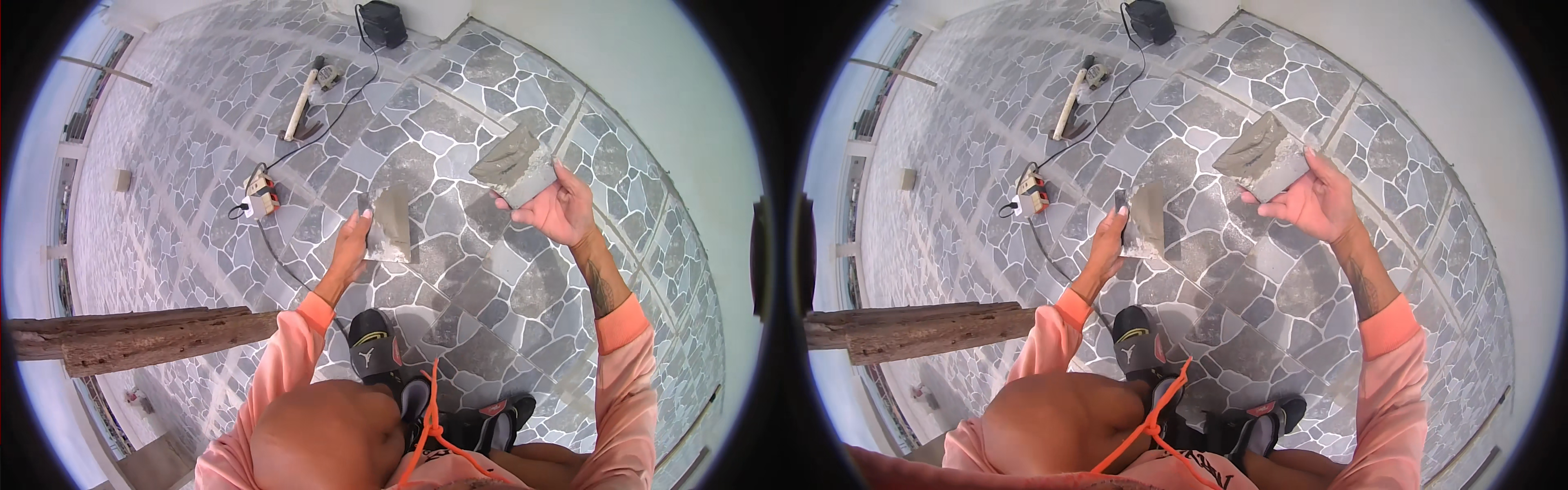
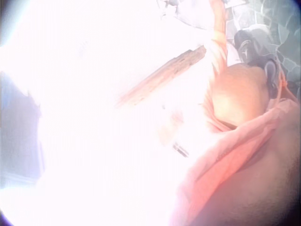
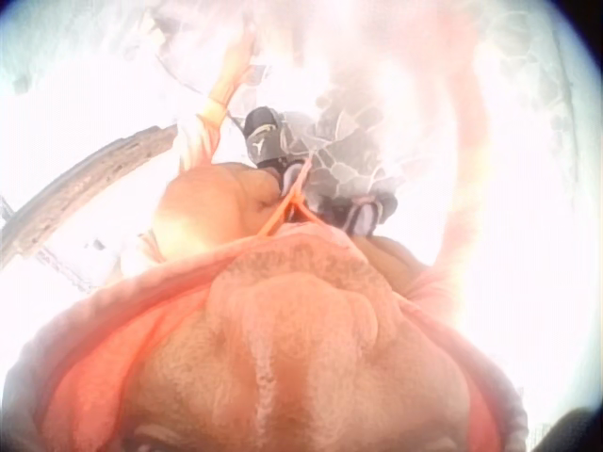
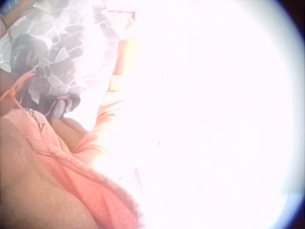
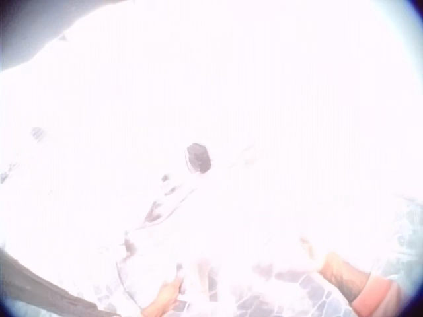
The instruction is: The person applies grout into the gaps between floor tiles using two metal scrapers.
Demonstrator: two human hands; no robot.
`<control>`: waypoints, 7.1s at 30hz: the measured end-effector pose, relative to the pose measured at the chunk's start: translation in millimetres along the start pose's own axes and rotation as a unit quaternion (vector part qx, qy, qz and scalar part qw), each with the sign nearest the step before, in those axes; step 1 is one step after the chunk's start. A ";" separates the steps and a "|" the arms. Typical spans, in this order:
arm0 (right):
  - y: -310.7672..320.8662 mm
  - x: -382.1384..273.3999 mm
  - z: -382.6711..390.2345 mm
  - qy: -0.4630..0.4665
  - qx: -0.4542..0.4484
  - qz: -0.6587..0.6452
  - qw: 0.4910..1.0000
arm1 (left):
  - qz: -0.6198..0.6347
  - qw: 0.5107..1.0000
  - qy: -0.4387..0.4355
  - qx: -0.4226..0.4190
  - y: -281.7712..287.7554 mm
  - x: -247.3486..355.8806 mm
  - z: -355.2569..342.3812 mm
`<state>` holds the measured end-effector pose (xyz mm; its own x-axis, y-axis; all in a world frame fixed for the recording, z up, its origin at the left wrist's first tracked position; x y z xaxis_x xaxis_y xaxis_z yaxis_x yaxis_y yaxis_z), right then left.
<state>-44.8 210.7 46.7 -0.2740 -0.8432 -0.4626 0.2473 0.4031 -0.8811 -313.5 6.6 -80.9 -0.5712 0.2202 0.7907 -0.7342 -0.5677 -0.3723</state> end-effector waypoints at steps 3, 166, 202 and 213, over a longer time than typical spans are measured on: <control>0.0 0.5 -20.2 -0.018 0.032 0.016 0.999 | -0.104 0.993 -0.051 -0.019 9.6 -1.2 -37.6; -6.6 84.9 -286.5 -0.106 -0.020 0.927 0.359 | -0.085 0.971 -0.175 0.141 153.4 88.6 -49.2; -35.7 227.9 -317.4 -0.345 -0.079 0.917 0.183 | 0.118 0.965 -0.116 0.203 186.6 70.3 20.4; -70.5 258.7 -309.0 -0.256 -0.103 0.933 0.230 | 0.130 0.959 -0.128 0.217 180.3 72.7 29.0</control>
<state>-420.3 74.1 -41.2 0.2904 0.9565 -0.0288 -0.5735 0.1980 0.7949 -476.8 -102.7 -76.4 -0.5650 -0.1440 0.8124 -0.3261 -0.8655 -0.3802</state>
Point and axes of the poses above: each hand's wrist, its own z-axis away from the middle knuckle, its own y-axis out of the back of the hand, x = y × z, the point moved 5 cm from there along -z, towards the middle knuckle
